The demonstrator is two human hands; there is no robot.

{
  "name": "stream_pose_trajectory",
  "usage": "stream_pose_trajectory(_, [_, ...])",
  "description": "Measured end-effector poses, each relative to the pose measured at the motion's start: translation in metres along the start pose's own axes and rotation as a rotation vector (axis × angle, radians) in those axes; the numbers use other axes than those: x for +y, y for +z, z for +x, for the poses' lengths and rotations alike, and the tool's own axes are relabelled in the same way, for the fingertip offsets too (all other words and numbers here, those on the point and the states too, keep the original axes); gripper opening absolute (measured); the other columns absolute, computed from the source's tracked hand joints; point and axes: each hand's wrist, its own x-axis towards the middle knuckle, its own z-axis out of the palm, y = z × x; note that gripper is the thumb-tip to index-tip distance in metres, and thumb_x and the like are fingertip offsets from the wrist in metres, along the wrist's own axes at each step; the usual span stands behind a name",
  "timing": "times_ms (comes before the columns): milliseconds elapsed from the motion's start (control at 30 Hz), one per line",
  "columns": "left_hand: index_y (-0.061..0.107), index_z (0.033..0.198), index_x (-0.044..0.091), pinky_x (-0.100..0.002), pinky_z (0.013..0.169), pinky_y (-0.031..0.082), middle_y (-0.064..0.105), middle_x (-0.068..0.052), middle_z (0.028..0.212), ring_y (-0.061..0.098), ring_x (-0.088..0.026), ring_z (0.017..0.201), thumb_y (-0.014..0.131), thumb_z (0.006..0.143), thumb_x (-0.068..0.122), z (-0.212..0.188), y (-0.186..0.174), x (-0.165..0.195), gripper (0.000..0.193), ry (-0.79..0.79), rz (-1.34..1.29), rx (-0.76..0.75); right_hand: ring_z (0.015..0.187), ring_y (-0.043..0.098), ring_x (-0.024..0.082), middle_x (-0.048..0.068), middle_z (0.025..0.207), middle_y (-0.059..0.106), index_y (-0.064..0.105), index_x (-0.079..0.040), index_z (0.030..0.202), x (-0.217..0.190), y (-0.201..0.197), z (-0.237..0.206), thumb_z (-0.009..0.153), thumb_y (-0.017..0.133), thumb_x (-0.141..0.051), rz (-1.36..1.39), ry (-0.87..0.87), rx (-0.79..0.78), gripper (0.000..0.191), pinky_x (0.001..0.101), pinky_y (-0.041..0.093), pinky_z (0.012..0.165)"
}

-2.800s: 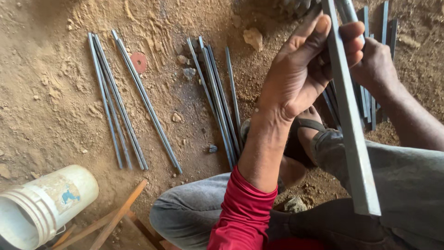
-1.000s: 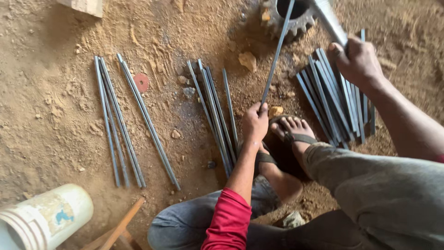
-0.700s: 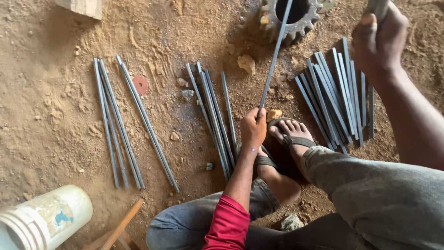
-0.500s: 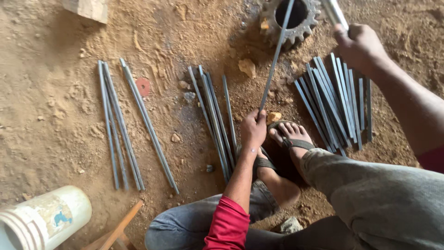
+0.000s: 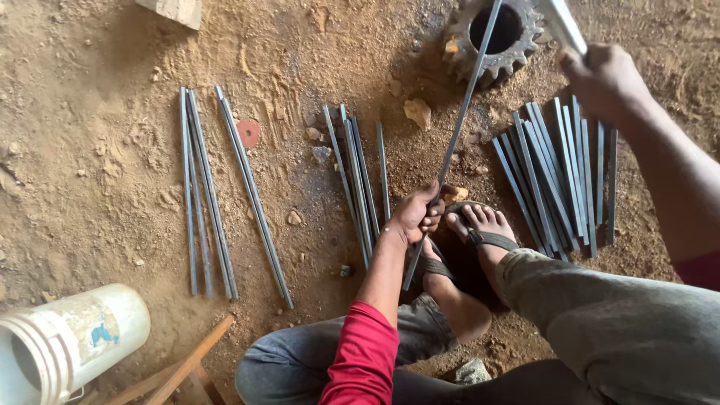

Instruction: The person sits on the ground and repeatedly sharpens the ends of metal rods using a hammer and a gear-like anvil. They pick up rods from a pile, strike them against the anvil, and place the sharpened rods into a separate pile.

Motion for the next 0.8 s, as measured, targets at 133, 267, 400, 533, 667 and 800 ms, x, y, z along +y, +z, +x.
stream_pose_trajectory(133, [0.063, 0.123, 0.005, -0.02, 0.04, 0.029, 0.04, 0.008, 0.064, 0.032, -0.004, 0.046, 0.042, 0.113, 0.047, -0.007, 0.007, 0.009, 0.048, 0.008, 0.044, 0.012, 0.053, 0.052, 0.006, -0.001, 0.077, 0.061, 0.063, -0.004, 0.119, 0.015, 0.013, -0.012, 0.111, 0.055, -0.038, 0.296, 0.033, 0.054, 0.036, 0.0238, 0.043, 0.037])
stream_pose_trajectory(267, [0.06, 0.123, 0.009, -0.022, 0.04, 0.033, 0.046, 0.005, 0.064, 0.036, -0.005, 0.045, 0.036, 0.111, 0.04, -0.014, 0.045, 0.033, 0.04, -0.009, 0.004, -0.002, 0.051, 0.055, 0.017, 0.01, 0.069, 0.061, 0.063, 0.005, 0.107, 0.037, 0.036, -0.041, 0.114, 0.054, -0.038, 0.064, 0.089, 0.051, 0.044, 0.0351, 0.045, 0.038])
stream_pose_trajectory(400, [0.057, 0.124, -0.002, -0.026, 0.048, 0.042, 0.056, -0.001, 0.076, 0.046, -0.01, 0.056, 0.033, 0.115, 0.028, -0.008, 0.109, 0.068, 0.04, 0.108, 0.0, -0.009, 0.055, 0.063, 0.027, 0.022, 0.072, 0.067, 0.064, 0.007, 0.11, 0.051, 0.052, -0.06, 0.113, 0.058, -0.031, -0.075, 0.075, 0.092, 0.039, 0.0447, 0.05, 0.046])
stream_pose_trajectory(533, [0.06, 0.132, -0.007, -0.037, 0.08, 0.059, 0.07, -0.016, 0.1, 0.066, -0.022, 0.086, 0.048, 0.115, 0.021, -0.007, 0.163, 0.089, 0.034, 0.256, -0.226, -0.293, 0.07, 0.071, 0.035, 0.03, 0.073, 0.067, 0.066, 0.011, 0.098, 0.061, 0.058, -0.069, 0.116, 0.062, -0.031, -0.157, -0.008, 0.138, 0.046, 0.0478, 0.055, 0.063])
stream_pose_trajectory(667, [0.068, 0.123, -0.004, -0.041, 0.096, 0.063, 0.074, -0.021, 0.117, 0.074, -0.028, 0.106, 0.062, 0.113, 0.017, -0.008, 0.187, 0.096, 0.024, 0.374, -0.456, -0.534, 0.08, 0.074, 0.038, 0.028, 0.082, 0.068, 0.065, 0.012, 0.101, 0.069, 0.061, -0.077, 0.114, 0.064, -0.027, -0.132, -0.088, 0.14, 0.04, 0.0474, 0.058, 0.067])
stream_pose_trajectory(800, [0.069, 0.12, -0.006, -0.04, 0.095, 0.063, 0.074, -0.022, 0.116, 0.075, -0.028, 0.104, 0.061, 0.115, 0.014, -0.002, 0.196, 0.087, 0.023, 0.45, -0.557, -0.553, 0.09, 0.075, 0.039, 0.029, 0.083, 0.069, 0.065, 0.012, 0.102, 0.073, 0.06, -0.078, 0.114, 0.068, -0.031, -0.122, -0.083, 0.127, 0.045, 0.0482, 0.058, 0.071])
